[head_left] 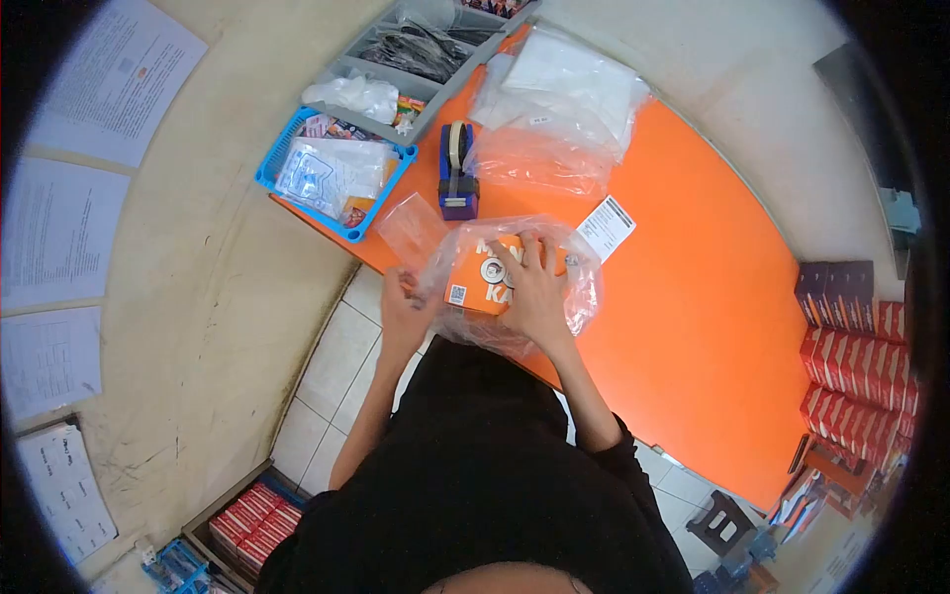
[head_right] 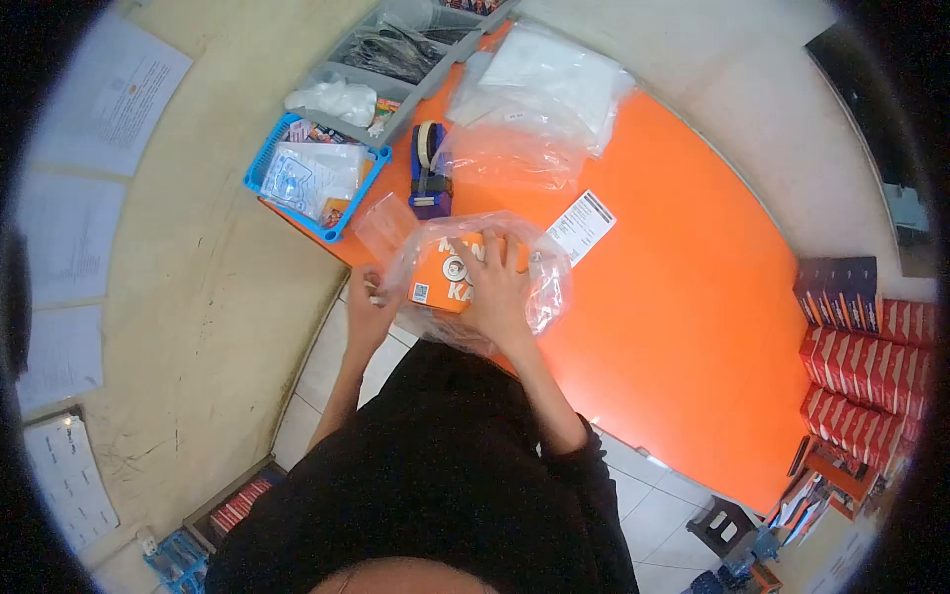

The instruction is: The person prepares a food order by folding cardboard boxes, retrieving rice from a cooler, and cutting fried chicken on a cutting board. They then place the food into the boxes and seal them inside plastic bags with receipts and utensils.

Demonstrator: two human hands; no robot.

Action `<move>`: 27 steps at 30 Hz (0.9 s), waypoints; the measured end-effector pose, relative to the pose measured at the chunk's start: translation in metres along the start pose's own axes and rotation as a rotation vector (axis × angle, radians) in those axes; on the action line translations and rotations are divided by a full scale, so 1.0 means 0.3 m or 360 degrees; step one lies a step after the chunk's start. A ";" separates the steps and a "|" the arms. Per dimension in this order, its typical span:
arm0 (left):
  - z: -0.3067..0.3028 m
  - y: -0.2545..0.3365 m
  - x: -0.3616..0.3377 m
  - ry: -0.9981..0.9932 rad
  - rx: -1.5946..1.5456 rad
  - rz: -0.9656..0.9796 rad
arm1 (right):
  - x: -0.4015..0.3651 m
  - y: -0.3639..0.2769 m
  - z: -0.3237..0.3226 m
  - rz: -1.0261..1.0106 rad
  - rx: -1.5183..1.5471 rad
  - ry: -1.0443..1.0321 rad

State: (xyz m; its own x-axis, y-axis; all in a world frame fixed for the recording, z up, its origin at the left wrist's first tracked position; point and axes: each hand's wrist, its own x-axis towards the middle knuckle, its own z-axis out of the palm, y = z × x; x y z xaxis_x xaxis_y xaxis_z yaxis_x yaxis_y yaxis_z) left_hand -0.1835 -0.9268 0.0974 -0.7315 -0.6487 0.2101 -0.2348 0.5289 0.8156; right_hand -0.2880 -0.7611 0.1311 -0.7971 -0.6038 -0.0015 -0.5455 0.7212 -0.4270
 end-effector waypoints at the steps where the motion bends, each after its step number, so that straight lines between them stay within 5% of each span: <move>1: -0.050 -0.021 0.007 -0.0084 -0.0030 -0.0042 | 0.005 0.002 0.004 -0.0028 0.0032 -0.0026; 7: -0.177 0.034 0.054 -0.0349 -0.0182 -0.0336 | -0.033 -0.017 0.012 -0.0264 -0.0020 -0.0137; 9: -0.125 0.097 0.048 -0.0294 0.0340 0.0517 | -0.045 -0.003 -0.007 -0.0181 0.0034 -0.0164; 11: -0.108 0.032 0.056 -0.0303 0.0326 0.0448 | -0.078 0.074 -0.044 -0.0063 -0.0046 -0.0272; 13: -0.147 -0.009 0.101 -0.0404 0.0090 -0.0133 | -0.146 0.225 -0.124 -0.0061 -0.0173 -0.0332; 14: -0.153 0.011 0.118 -0.0395 0.0083 -0.0122 | -0.177 0.266 -0.168 -0.0108 -0.0175 -0.0330; 16: -0.184 0.102 0.136 -0.0709 0.0090 0.0077 | -0.187 0.235 -0.272 0.0204 -0.0116 -0.0890; 18: -0.240 0.201 0.205 -0.0653 0.0083 0.0151 | -0.199 0.163 -0.363 0.0091 -0.0326 -0.1101; 23: -0.421 0.370 0.350 -0.0870 -0.0073 0.0187 | -0.028 -0.164 -0.715 -0.0624 -0.0009 -0.0474; 25: -0.470 0.372 0.378 -0.1124 -0.0809 -0.0240 | 0.165 -0.264 -0.700 -0.0833 -0.0010 -0.0103; 27: -0.460 0.312 0.406 -0.1144 -0.0867 -0.0234 | 0.436 -0.355 -0.582 -0.0933 0.0062 0.0050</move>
State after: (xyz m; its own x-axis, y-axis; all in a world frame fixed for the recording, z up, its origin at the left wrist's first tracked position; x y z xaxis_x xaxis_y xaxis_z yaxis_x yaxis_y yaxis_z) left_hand -0.2062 -1.0319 0.2736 -0.9835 -0.0954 -0.1536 -0.1560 0.0180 0.9876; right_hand -0.3795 -0.8575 0.3342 -0.3730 -0.8871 0.2717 -0.8880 0.2565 -0.3816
